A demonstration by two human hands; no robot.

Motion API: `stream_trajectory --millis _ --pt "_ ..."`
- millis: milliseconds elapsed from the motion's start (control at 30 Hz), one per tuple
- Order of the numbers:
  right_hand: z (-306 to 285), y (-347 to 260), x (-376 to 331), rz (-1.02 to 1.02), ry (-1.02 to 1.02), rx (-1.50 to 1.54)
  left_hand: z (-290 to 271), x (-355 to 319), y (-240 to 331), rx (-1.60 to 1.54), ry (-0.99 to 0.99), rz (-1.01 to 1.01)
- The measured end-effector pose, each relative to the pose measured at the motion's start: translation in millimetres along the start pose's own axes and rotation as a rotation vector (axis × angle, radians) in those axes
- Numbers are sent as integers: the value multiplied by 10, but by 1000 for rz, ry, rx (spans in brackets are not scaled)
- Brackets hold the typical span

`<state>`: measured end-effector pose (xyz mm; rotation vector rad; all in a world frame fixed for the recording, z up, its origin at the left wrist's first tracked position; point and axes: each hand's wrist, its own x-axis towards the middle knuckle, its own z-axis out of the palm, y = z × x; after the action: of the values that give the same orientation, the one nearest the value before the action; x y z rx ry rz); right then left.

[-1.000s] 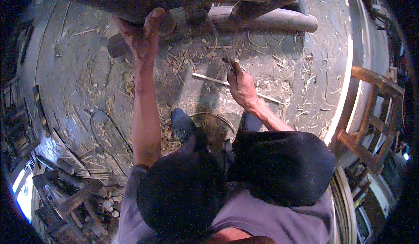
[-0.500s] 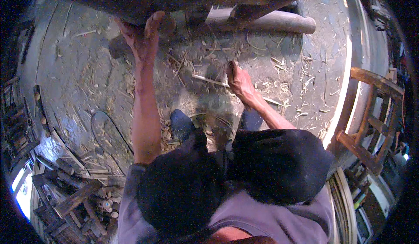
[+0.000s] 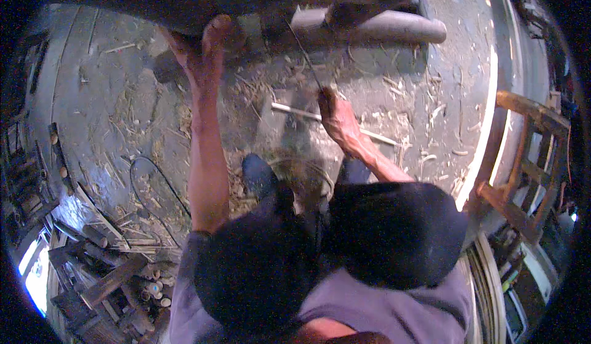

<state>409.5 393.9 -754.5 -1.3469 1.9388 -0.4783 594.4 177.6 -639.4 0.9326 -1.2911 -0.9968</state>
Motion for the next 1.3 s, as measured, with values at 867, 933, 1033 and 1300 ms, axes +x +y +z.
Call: stream_trajectory --millis 867,933,1033,1300 --pt "-97 -89 38 -45 15 41 -121 -45 -257 49 -15 63" --pt "-78 -94 25 -55 11 67 -101 -39 -223 53 -14 109" --pt "-75 -83 53 -150 98 209 -80 -37 -198 69 -11 177" --pt "-86 -81 79 -138 64 57 -124 -51 -296 21 39 21"
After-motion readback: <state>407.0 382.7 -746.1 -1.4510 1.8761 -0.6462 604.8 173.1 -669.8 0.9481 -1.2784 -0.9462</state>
